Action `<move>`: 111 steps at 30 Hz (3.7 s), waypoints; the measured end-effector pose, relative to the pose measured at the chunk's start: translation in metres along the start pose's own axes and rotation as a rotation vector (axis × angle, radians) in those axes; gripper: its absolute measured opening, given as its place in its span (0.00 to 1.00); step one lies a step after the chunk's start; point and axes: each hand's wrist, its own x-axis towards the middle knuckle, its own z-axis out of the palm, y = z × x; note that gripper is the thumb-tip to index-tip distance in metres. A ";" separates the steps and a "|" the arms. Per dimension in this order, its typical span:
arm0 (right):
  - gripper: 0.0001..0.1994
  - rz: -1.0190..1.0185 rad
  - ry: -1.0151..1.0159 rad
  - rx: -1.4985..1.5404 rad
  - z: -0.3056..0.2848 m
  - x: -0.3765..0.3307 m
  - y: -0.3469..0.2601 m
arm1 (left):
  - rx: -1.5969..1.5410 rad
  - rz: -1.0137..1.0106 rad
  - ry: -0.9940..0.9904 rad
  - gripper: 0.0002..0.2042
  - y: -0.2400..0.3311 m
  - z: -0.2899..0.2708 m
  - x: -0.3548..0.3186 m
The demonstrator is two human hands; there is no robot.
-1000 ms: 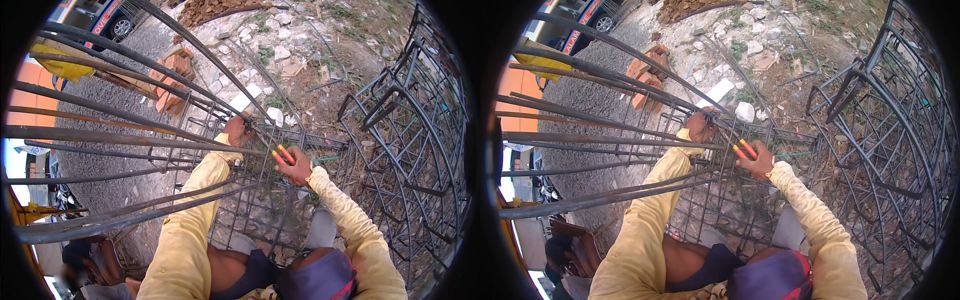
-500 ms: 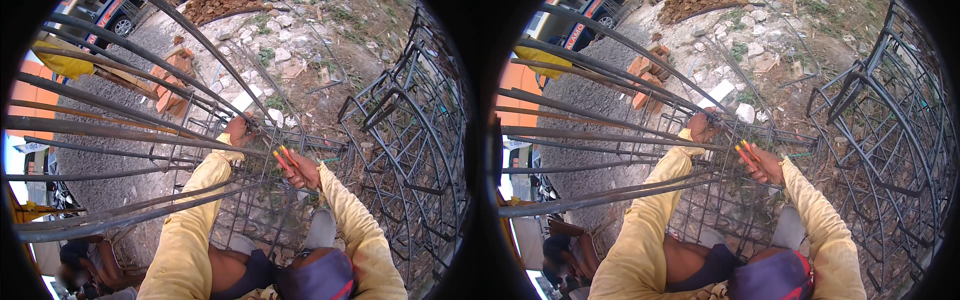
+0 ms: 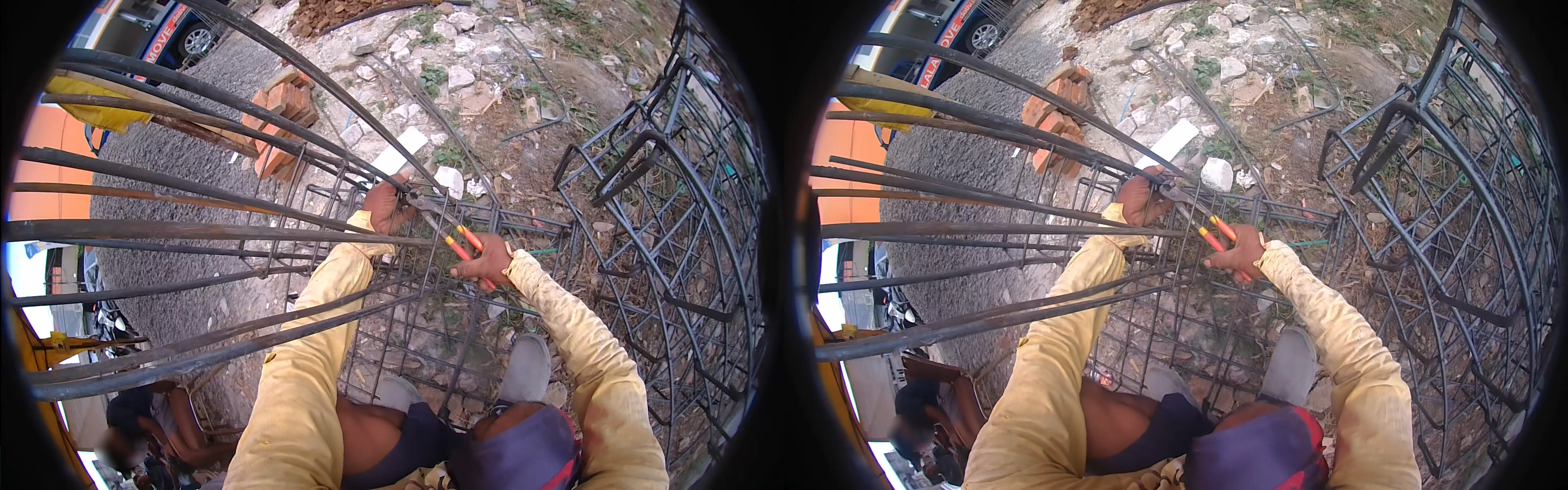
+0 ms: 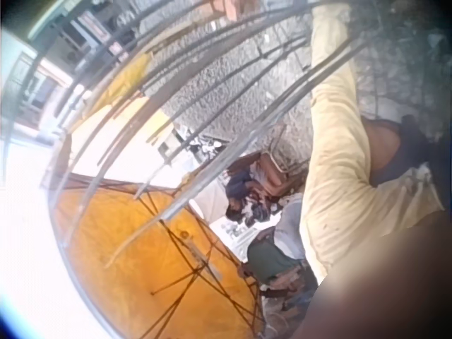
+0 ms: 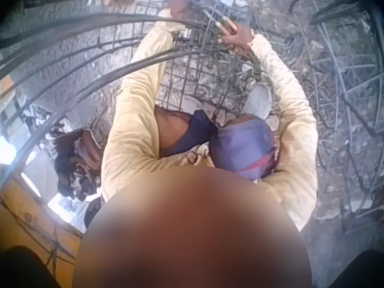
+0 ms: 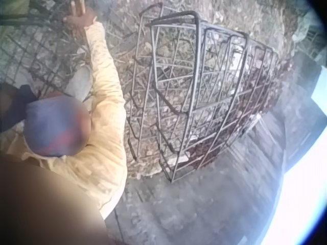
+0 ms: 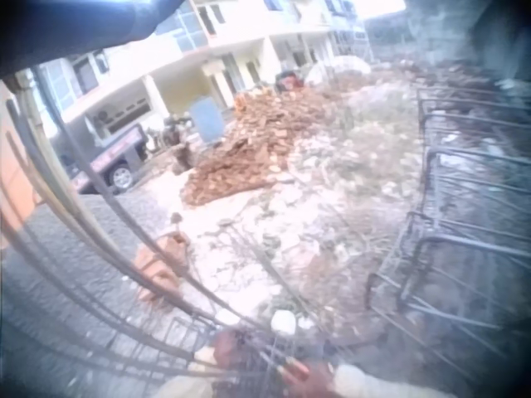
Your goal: The person assembles a cylindrical rebar cage by tying horizontal wire ties to vertical steel bars using pliers. The person wraps wire around intersections and twists it to secure the structure.
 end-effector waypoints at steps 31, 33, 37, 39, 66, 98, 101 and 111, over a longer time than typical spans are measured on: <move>0.37 0.195 -0.474 0.741 -0.028 0.019 0.035 | 0.041 0.002 0.049 0.09 0.000 -0.002 0.001; 0.36 0.362 -0.329 0.791 -0.027 0.025 0.033 | 0.024 0.006 0.030 0.09 -0.001 0.004 0.003; 0.31 0.235 -0.343 0.575 -0.035 0.028 0.026 | 0.063 0.007 0.071 0.09 0.001 0.001 -0.005; 0.29 0.119 -0.704 0.945 -0.029 0.036 0.055 | 0.059 -0.002 0.019 0.08 0.002 -0.005 -0.001; 0.30 -0.144 -0.092 0.225 -0.010 0.004 0.015 | 0.145 0.232 0.049 0.31 0.009 0.006 -0.138; 0.23 -0.247 -0.001 0.204 -0.008 0.019 0.043 | 0.097 0.166 0.133 0.24 0.006 0.010 -0.158; 0.14 -0.626 0.362 -0.185 -0.007 0.029 0.060 | 0.107 0.178 0.143 0.23 0.006 0.016 -0.155; 0.29 0.082 -0.622 1.111 -0.022 0.022 0.075 | 0.129 0.200 0.131 0.23 0.007 0.012 -0.153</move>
